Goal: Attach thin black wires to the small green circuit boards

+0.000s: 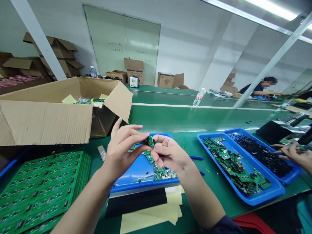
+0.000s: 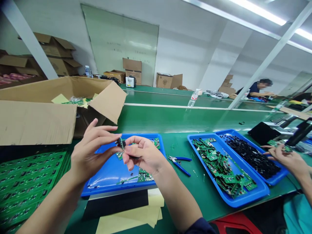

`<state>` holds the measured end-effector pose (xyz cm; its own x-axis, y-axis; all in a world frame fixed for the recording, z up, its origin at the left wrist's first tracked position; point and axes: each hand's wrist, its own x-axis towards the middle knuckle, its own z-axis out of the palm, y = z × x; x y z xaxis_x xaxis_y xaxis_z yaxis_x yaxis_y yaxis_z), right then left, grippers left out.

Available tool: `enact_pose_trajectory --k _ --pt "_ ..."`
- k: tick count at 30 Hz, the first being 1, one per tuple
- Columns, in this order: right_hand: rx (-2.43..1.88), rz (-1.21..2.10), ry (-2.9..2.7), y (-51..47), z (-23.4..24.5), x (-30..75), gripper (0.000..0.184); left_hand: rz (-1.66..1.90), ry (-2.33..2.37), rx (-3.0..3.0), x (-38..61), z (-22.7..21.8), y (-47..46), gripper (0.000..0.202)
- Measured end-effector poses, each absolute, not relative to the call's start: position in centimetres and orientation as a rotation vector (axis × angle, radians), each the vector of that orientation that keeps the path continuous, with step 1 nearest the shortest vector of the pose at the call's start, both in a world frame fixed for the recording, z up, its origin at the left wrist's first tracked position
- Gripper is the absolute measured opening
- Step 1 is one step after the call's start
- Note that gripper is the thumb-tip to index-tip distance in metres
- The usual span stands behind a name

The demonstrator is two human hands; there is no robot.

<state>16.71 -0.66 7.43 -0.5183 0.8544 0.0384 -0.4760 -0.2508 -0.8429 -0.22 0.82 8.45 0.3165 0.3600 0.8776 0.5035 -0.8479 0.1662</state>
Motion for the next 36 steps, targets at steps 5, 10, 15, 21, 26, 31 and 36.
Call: enact_pose_trajectory --k 5,10,15,21,26,31,36 --pt "-0.650 1.661 -1.152 -0.7 7.5 16.8 0.035 -1.487 -0.963 -2.745 -0.4 8.7 0.8 0.017" --pt "-0.706 1.417 -1.209 -1.9 8.0 16.4 0.033 -1.696 -0.997 -2.964 0.1 8.6 0.5 0.015" --pt "-0.763 1.208 -1.258 -2.9 8.0 16.2 0.021 -1.842 -1.071 -3.016 0.4 8.3 0.6 0.019" --pt "-0.802 1.261 -1.304 -2.7 8.4 17.1 0.012 -1.663 -0.994 -2.691 0.2 8.3 1.0 0.019" --pt "-0.623 1.466 -1.191 -2.6 8.9 17.5 0.016 -1.443 -0.834 -2.427 0.0 8.3 1.1 0.018" --pt "-0.569 1.542 -1.085 -2.7 8.9 17.1 0.021 -1.370 -0.730 -2.274 0.3 8.0 1.2 0.027" --pt "-0.522 1.613 -1.043 -2.5 8.4 16.5 0.019 -1.466 -0.783 -2.112 0.6 7.8 1.1 0.024"
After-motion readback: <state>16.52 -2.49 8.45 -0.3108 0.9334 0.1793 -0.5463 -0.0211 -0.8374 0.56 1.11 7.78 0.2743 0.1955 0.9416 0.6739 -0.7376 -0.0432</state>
